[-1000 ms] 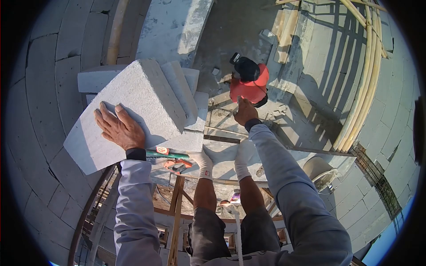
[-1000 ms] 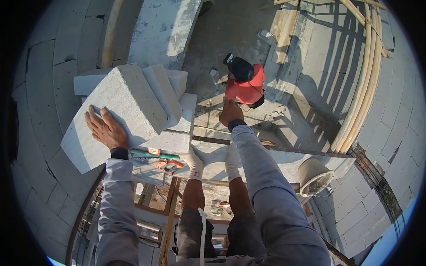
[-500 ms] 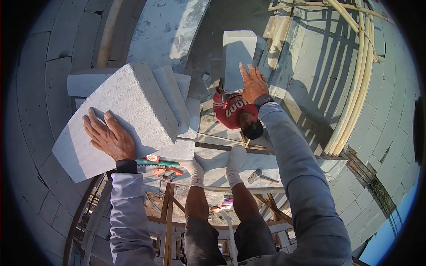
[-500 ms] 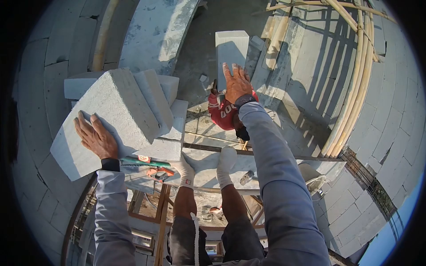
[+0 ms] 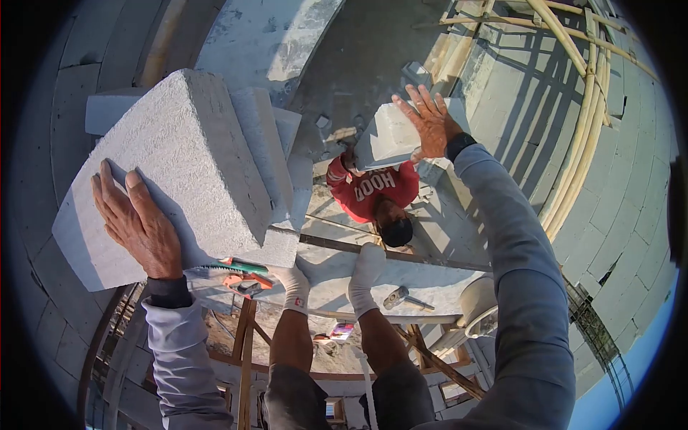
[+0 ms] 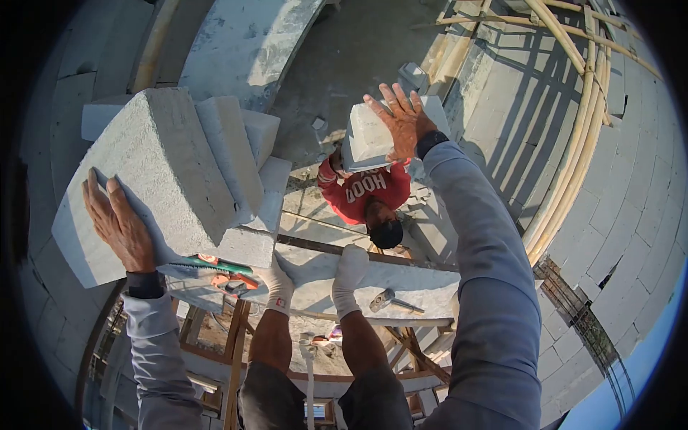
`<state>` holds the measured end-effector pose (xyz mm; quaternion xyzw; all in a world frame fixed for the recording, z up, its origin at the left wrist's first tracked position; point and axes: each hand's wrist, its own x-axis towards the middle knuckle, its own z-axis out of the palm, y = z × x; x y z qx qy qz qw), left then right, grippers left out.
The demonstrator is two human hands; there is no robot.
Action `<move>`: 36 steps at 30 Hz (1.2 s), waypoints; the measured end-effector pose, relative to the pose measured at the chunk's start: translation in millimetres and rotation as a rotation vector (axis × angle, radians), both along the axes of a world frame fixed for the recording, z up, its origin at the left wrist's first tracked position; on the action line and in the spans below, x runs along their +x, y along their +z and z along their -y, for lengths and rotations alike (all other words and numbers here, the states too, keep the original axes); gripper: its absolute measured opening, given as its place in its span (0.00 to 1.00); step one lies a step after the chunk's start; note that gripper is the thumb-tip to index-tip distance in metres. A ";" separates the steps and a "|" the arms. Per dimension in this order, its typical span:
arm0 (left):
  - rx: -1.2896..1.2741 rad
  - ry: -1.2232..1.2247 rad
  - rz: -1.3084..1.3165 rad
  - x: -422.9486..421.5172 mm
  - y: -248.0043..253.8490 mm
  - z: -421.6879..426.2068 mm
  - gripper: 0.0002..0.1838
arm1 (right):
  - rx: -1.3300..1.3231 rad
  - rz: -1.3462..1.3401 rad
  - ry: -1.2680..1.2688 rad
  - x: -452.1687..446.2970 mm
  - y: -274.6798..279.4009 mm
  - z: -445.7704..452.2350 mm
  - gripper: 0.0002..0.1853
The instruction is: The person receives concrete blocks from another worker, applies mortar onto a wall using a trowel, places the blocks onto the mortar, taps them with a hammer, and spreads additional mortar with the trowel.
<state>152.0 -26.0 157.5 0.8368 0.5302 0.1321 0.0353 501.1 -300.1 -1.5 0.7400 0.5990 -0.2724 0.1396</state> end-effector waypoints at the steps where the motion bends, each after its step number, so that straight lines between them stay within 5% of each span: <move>1: 0.003 -0.004 -0.013 -2.3 -0.6 0.4 0.34 | 0.084 -0.014 -0.024 -1.5 2.3 -1.9 0.67; 4: -0.010 -0.036 0.007 -1.6 0.3 1.8 0.34 | -0.080 -0.023 0.034 -0.1 16.5 -25.0 0.65; 12: 0.075 0.073 -0.050 2.9 -1.3 5.0 0.31 | 0.106 -0.045 0.209 -47.9 60.5 -1.5 0.57; 23: -0.005 0.137 -0.101 10.4 2.1 7.2 0.32 | 0.047 0.034 0.269 -85.6 116.1 16.2 0.51; 34: 0.007 0.168 -0.120 10.7 1.2 8.7 0.30 | 0.246 0.035 0.045 -106.3 345.4 44.3 0.56; 36: -0.055 0.151 0.034 7.5 9.7 16.4 0.30 | 0.313 0.023 0.000 -113.4 407.5 45.8 0.57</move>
